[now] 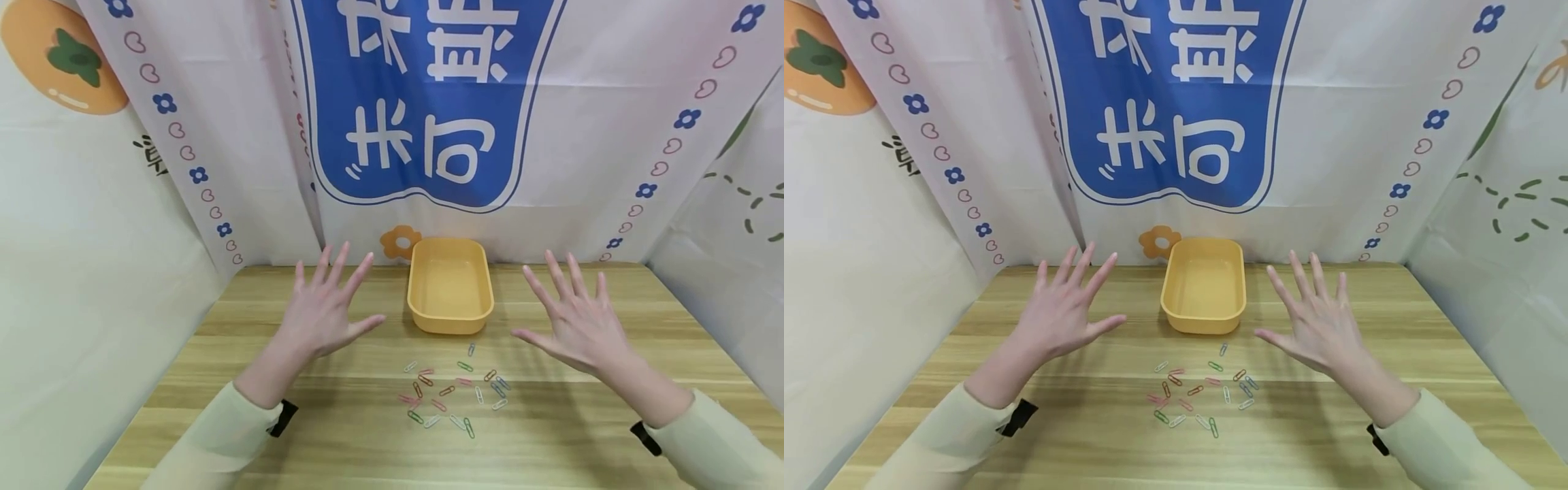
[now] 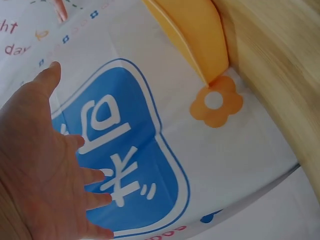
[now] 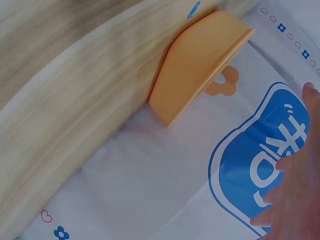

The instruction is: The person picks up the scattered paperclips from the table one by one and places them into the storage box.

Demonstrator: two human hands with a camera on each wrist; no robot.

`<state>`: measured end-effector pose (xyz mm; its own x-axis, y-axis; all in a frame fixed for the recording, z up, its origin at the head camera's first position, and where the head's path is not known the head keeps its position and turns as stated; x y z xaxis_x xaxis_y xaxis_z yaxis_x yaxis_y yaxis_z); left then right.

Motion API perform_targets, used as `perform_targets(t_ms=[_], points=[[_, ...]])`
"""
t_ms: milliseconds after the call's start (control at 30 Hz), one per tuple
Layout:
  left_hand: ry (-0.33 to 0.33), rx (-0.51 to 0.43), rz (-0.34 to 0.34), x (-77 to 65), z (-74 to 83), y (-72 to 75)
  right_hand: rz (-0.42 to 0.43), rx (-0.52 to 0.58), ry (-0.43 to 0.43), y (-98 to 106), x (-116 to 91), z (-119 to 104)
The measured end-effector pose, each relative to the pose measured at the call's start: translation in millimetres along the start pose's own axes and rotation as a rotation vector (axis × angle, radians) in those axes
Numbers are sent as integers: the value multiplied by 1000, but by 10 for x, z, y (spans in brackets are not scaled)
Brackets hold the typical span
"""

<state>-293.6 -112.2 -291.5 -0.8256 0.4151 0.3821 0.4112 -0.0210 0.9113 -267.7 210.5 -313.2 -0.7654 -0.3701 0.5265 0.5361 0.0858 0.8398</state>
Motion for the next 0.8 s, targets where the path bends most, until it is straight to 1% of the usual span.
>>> perform_targets(t_ms=[200, 367, 467, 600, 733, 800], points=[[1, -30, -5, 183, 13, -111, -5, -10, 11, -4, 105, 47], [-6, -92, -20, 314, 82, -238, -37, -15, 11, -59, 159, 64], [-11, -142, -36, 394, 123, -372, -68, -9, 11, -118, 180, 70], [-12, -226, -59, 511, 168, -594, -96, 9, 11, -199, 220, 84], [14, -343, -95, 607, 170, -833, -112, 37, 10, -263, 268, 95], [35, -429, -116, 638, 163, -956, -118, 57, 7, -286, 284, 98]])
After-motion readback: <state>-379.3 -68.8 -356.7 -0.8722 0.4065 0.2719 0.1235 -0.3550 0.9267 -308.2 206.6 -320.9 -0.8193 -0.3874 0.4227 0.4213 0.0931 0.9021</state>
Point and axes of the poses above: each hand's wrist, its own x-axis towards the middle knuckle, its own y-axis out of the back of the hand, z = x × y, the point moved 9 cm from there along x, towards the middle knuckle, and after that the axes turned 7 degrees about z, right-handed, at the moved point
